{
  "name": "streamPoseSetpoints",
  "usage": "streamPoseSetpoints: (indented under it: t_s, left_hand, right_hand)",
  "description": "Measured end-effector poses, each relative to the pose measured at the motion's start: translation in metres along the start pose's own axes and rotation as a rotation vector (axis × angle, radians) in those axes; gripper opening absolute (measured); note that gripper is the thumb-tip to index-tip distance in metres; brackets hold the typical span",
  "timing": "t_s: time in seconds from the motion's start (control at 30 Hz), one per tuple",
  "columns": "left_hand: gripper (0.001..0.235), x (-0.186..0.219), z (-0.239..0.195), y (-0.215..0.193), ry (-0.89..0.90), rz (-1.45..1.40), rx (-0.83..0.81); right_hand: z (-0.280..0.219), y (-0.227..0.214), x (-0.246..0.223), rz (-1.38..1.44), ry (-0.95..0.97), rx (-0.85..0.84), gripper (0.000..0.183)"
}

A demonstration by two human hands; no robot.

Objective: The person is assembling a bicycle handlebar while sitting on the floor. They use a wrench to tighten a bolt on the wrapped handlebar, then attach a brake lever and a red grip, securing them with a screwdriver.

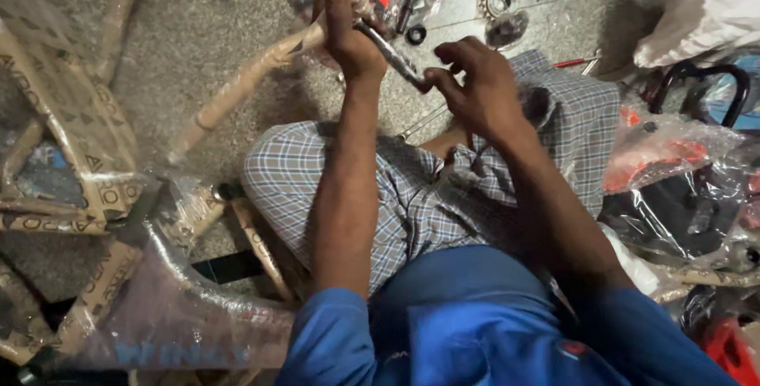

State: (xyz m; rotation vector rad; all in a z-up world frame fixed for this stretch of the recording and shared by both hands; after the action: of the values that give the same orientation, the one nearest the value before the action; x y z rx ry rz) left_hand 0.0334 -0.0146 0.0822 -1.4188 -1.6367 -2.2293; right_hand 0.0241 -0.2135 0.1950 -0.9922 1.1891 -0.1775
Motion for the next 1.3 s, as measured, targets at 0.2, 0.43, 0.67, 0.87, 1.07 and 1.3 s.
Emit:
streamPoseSetpoints:
  t_s: [0.2,0.43,0.67,0.87,1.07,1.3]
  left_hand:
    - [0.047,0.003,-0.008,0.004,-0.171,-0.147,-0.139]
    - [0.062,0.012,-0.017,0.035,-0.469,0.049,-0.528]
    - [0.093,0.003,-0.044,0.043,-0.783,0.339,-0.893]
    - [0.097,0.021,-0.018,0.027,-0.43,0.895,-0.888]
    - [0.043,0.01,0.015,-0.048,-0.482,0.87,-0.16]
    - [0.02,-0.089,-0.009,-0.128,-0.268,0.71,0.475]
  right_hand:
    - [0.008,0.071,0.04,0.458,0.262,-0.378,0.033]
    - [-0.011,0.022,-0.031,0.063,-0.038,-0.181,0.026]
    - [0.002,-0.058,-0.032,-0.304,-0.076,-0.383,0.048]
    - [-0.029,0.002,0.046,0.314,0.378,-0.414,0.046]
    - [-0.058,0.062,0.066,0.785,0.679,-0.068,0.03]
    - [-0.046,0.102,0.085,0.799,0.642,-0.009,0.043]
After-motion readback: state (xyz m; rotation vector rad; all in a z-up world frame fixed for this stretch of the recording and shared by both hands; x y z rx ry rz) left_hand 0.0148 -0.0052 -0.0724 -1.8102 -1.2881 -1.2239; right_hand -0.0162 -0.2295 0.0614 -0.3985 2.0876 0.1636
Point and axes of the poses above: each hand's wrist, its own z-axis towards the middle knuckle, its own y-axis out of the palm, x = y × z, the point moved 4 cm from there along z, towards the middle knuckle, and after that the axes turned 2 degrees about y, right-handed, at the moved point
